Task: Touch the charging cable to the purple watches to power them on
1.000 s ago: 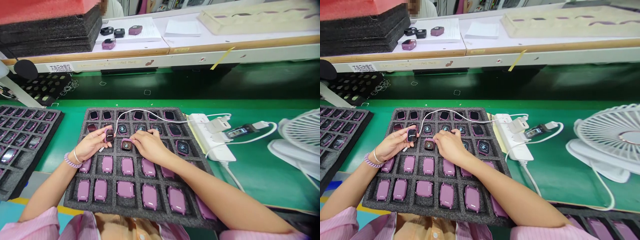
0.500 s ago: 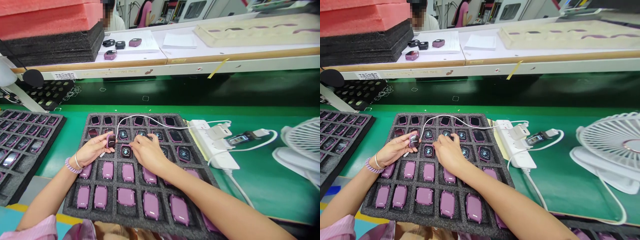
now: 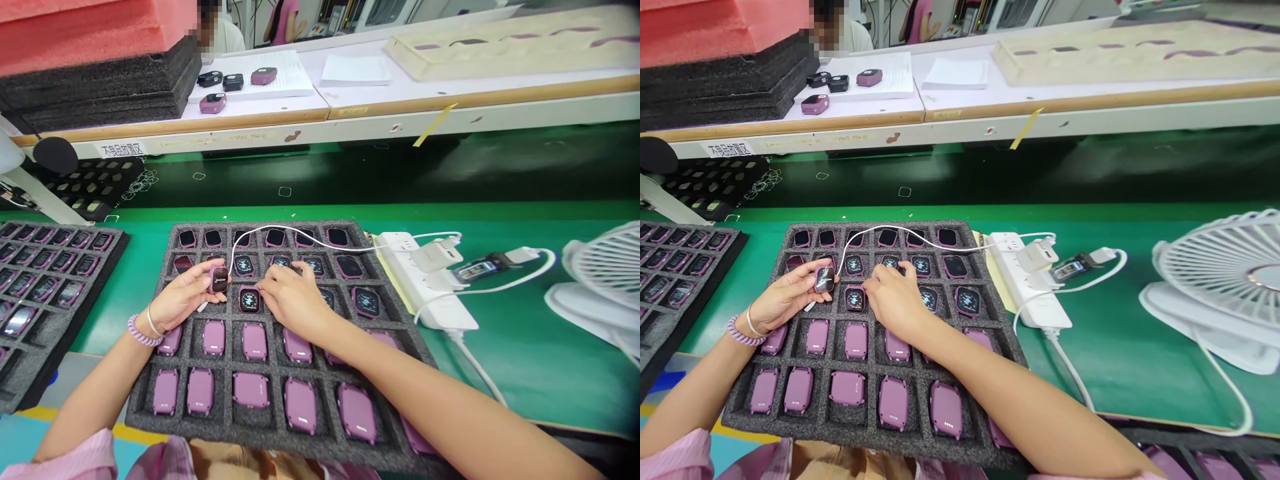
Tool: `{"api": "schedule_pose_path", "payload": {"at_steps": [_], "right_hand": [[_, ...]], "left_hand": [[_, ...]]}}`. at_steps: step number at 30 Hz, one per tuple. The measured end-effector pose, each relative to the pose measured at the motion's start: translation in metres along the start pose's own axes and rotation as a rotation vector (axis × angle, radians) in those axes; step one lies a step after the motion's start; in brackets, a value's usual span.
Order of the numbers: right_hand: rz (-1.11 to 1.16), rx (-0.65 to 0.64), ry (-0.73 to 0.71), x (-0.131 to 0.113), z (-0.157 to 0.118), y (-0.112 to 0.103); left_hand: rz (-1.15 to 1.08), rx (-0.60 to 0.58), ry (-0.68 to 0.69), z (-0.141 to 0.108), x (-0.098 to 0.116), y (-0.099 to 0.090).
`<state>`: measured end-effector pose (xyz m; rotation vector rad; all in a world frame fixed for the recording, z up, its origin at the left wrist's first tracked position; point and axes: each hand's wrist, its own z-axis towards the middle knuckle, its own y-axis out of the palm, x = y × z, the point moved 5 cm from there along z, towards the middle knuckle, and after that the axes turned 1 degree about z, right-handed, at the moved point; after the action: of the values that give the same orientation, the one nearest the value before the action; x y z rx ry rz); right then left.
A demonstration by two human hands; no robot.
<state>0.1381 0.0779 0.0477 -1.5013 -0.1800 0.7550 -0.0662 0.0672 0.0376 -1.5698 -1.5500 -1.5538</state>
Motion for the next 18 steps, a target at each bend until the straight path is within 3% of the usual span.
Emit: {"api": "schedule_pose_path", "payload": {"at_steps": [13,15,18], "right_hand": [[-0.024,0.031,-0.017,-0.005,0.001,0.000],[-0.065,0.082,-0.017,-0.005,0.002,-0.005],[-0.139,0.257,0.027,0.003,0.002,-0.029]], "left_hand": [[0.030,0.001,0.013,0.001,0.001,0.000],[0.029,0.002,0.014,0.001,0.002,0.000],[0.036,0.002,0.019,0.001,0.003,0.000]]}}
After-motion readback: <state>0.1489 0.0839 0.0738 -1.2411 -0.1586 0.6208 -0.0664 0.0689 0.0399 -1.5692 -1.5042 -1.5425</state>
